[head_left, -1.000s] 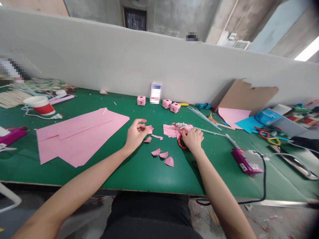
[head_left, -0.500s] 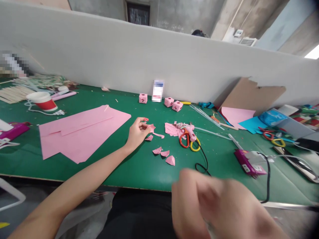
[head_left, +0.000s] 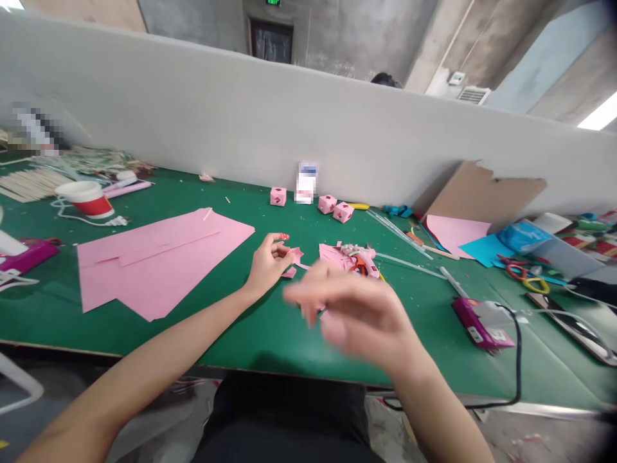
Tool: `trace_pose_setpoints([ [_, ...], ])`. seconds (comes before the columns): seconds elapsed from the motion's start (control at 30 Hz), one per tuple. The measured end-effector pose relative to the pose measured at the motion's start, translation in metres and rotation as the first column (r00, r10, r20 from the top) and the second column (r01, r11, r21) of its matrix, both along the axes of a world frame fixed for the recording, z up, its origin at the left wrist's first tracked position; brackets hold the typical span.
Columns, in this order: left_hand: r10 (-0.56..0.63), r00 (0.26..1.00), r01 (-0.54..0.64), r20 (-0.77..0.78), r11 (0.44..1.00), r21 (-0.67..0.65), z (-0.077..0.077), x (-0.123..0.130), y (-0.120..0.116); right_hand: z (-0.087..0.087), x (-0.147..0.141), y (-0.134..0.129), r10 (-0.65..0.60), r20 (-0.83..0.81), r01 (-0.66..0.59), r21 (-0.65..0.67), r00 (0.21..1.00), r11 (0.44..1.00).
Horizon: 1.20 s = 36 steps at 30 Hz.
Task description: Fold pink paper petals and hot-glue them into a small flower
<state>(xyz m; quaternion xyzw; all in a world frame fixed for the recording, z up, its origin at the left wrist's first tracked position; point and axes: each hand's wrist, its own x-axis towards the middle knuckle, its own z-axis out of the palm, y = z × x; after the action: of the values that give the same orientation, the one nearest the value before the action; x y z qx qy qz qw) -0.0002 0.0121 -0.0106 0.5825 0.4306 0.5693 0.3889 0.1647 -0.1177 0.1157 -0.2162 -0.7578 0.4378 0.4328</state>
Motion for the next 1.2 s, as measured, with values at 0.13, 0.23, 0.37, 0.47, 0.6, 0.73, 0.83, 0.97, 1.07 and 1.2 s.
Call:
trace_pose_setpoints([
  [0.13, -0.012, 1.0, 0.012, 0.001, 1.0, -0.01, 0.001, 0.001, -0.001, -0.063, 0.003, 0.086, -0.494, -0.052, 0.473, -0.217, 0.868, 0.854],
  [0.23, -0.014, 1.0, 0.014, -0.018, 1.0, -0.022, 0.001, 0.001, -0.001, -0.107, 0.015, 0.122, -0.635, 0.044, 0.616, -0.302, 0.771, 0.727],
  [0.37, -0.038, 0.999, 0.038, -0.013, 0.999, -0.017, 0.0, 0.001, -0.001, -0.129, 0.022, 0.131, -0.493, 0.041, 0.458, -0.446, 0.869, 0.769],
  [0.47, -0.056, 0.998, 0.057, 0.019, 0.998, -0.031, 0.0, 0.001, -0.001, -0.129, 0.018, 0.128, -0.422, 0.023, 0.371, -0.521, 0.906, 0.769],
  [0.6, -0.059, 0.998, 0.06, 0.032, 0.997, -0.054, 0.0, 0.001, -0.001, -0.126, 0.012, 0.124, -0.37, -0.026, 0.278, -0.612, 0.929, 0.74],
  [0.73, -0.083, 0.995, 0.087, 0.056, 0.993, -0.074, 0.0, 0.001, -0.002, -0.123, 0.009, 0.12, -0.358, -0.088, 0.213, -0.666, 0.93, 0.715],
  [0.83, -0.095, 0.992, 0.103, 0.083, 0.99, -0.097, 0.001, 0.002, -0.002, -0.122, 0.008, 0.119, -0.354, -0.11, 0.184, -0.692, 0.929, 0.698],
  [0.97, -0.105, 0.989, 0.117, 0.1, 0.986, -0.118, 0.002, 0.002, -0.003, -0.122, 0.008, 0.119, -0.353, -0.129, 0.162, -0.711, 0.927, 0.684],
  [1.07, -0.127, 0.986, 0.14, 0.104, 0.982, -0.13, 0.003, 0.002, -0.004, -0.121, 0.008, 0.119, -0.356, -0.132, 0.154, -0.724, 0.925, 0.672],
  [1.2, -0.137, 0.985, 0.151, 0.107, 0.979, -0.135, 0.004, 0.002, -0.004, -0.12, 0.008, 0.117, -0.351, -0.129, 0.156, -0.718, 0.927, 0.678],
])
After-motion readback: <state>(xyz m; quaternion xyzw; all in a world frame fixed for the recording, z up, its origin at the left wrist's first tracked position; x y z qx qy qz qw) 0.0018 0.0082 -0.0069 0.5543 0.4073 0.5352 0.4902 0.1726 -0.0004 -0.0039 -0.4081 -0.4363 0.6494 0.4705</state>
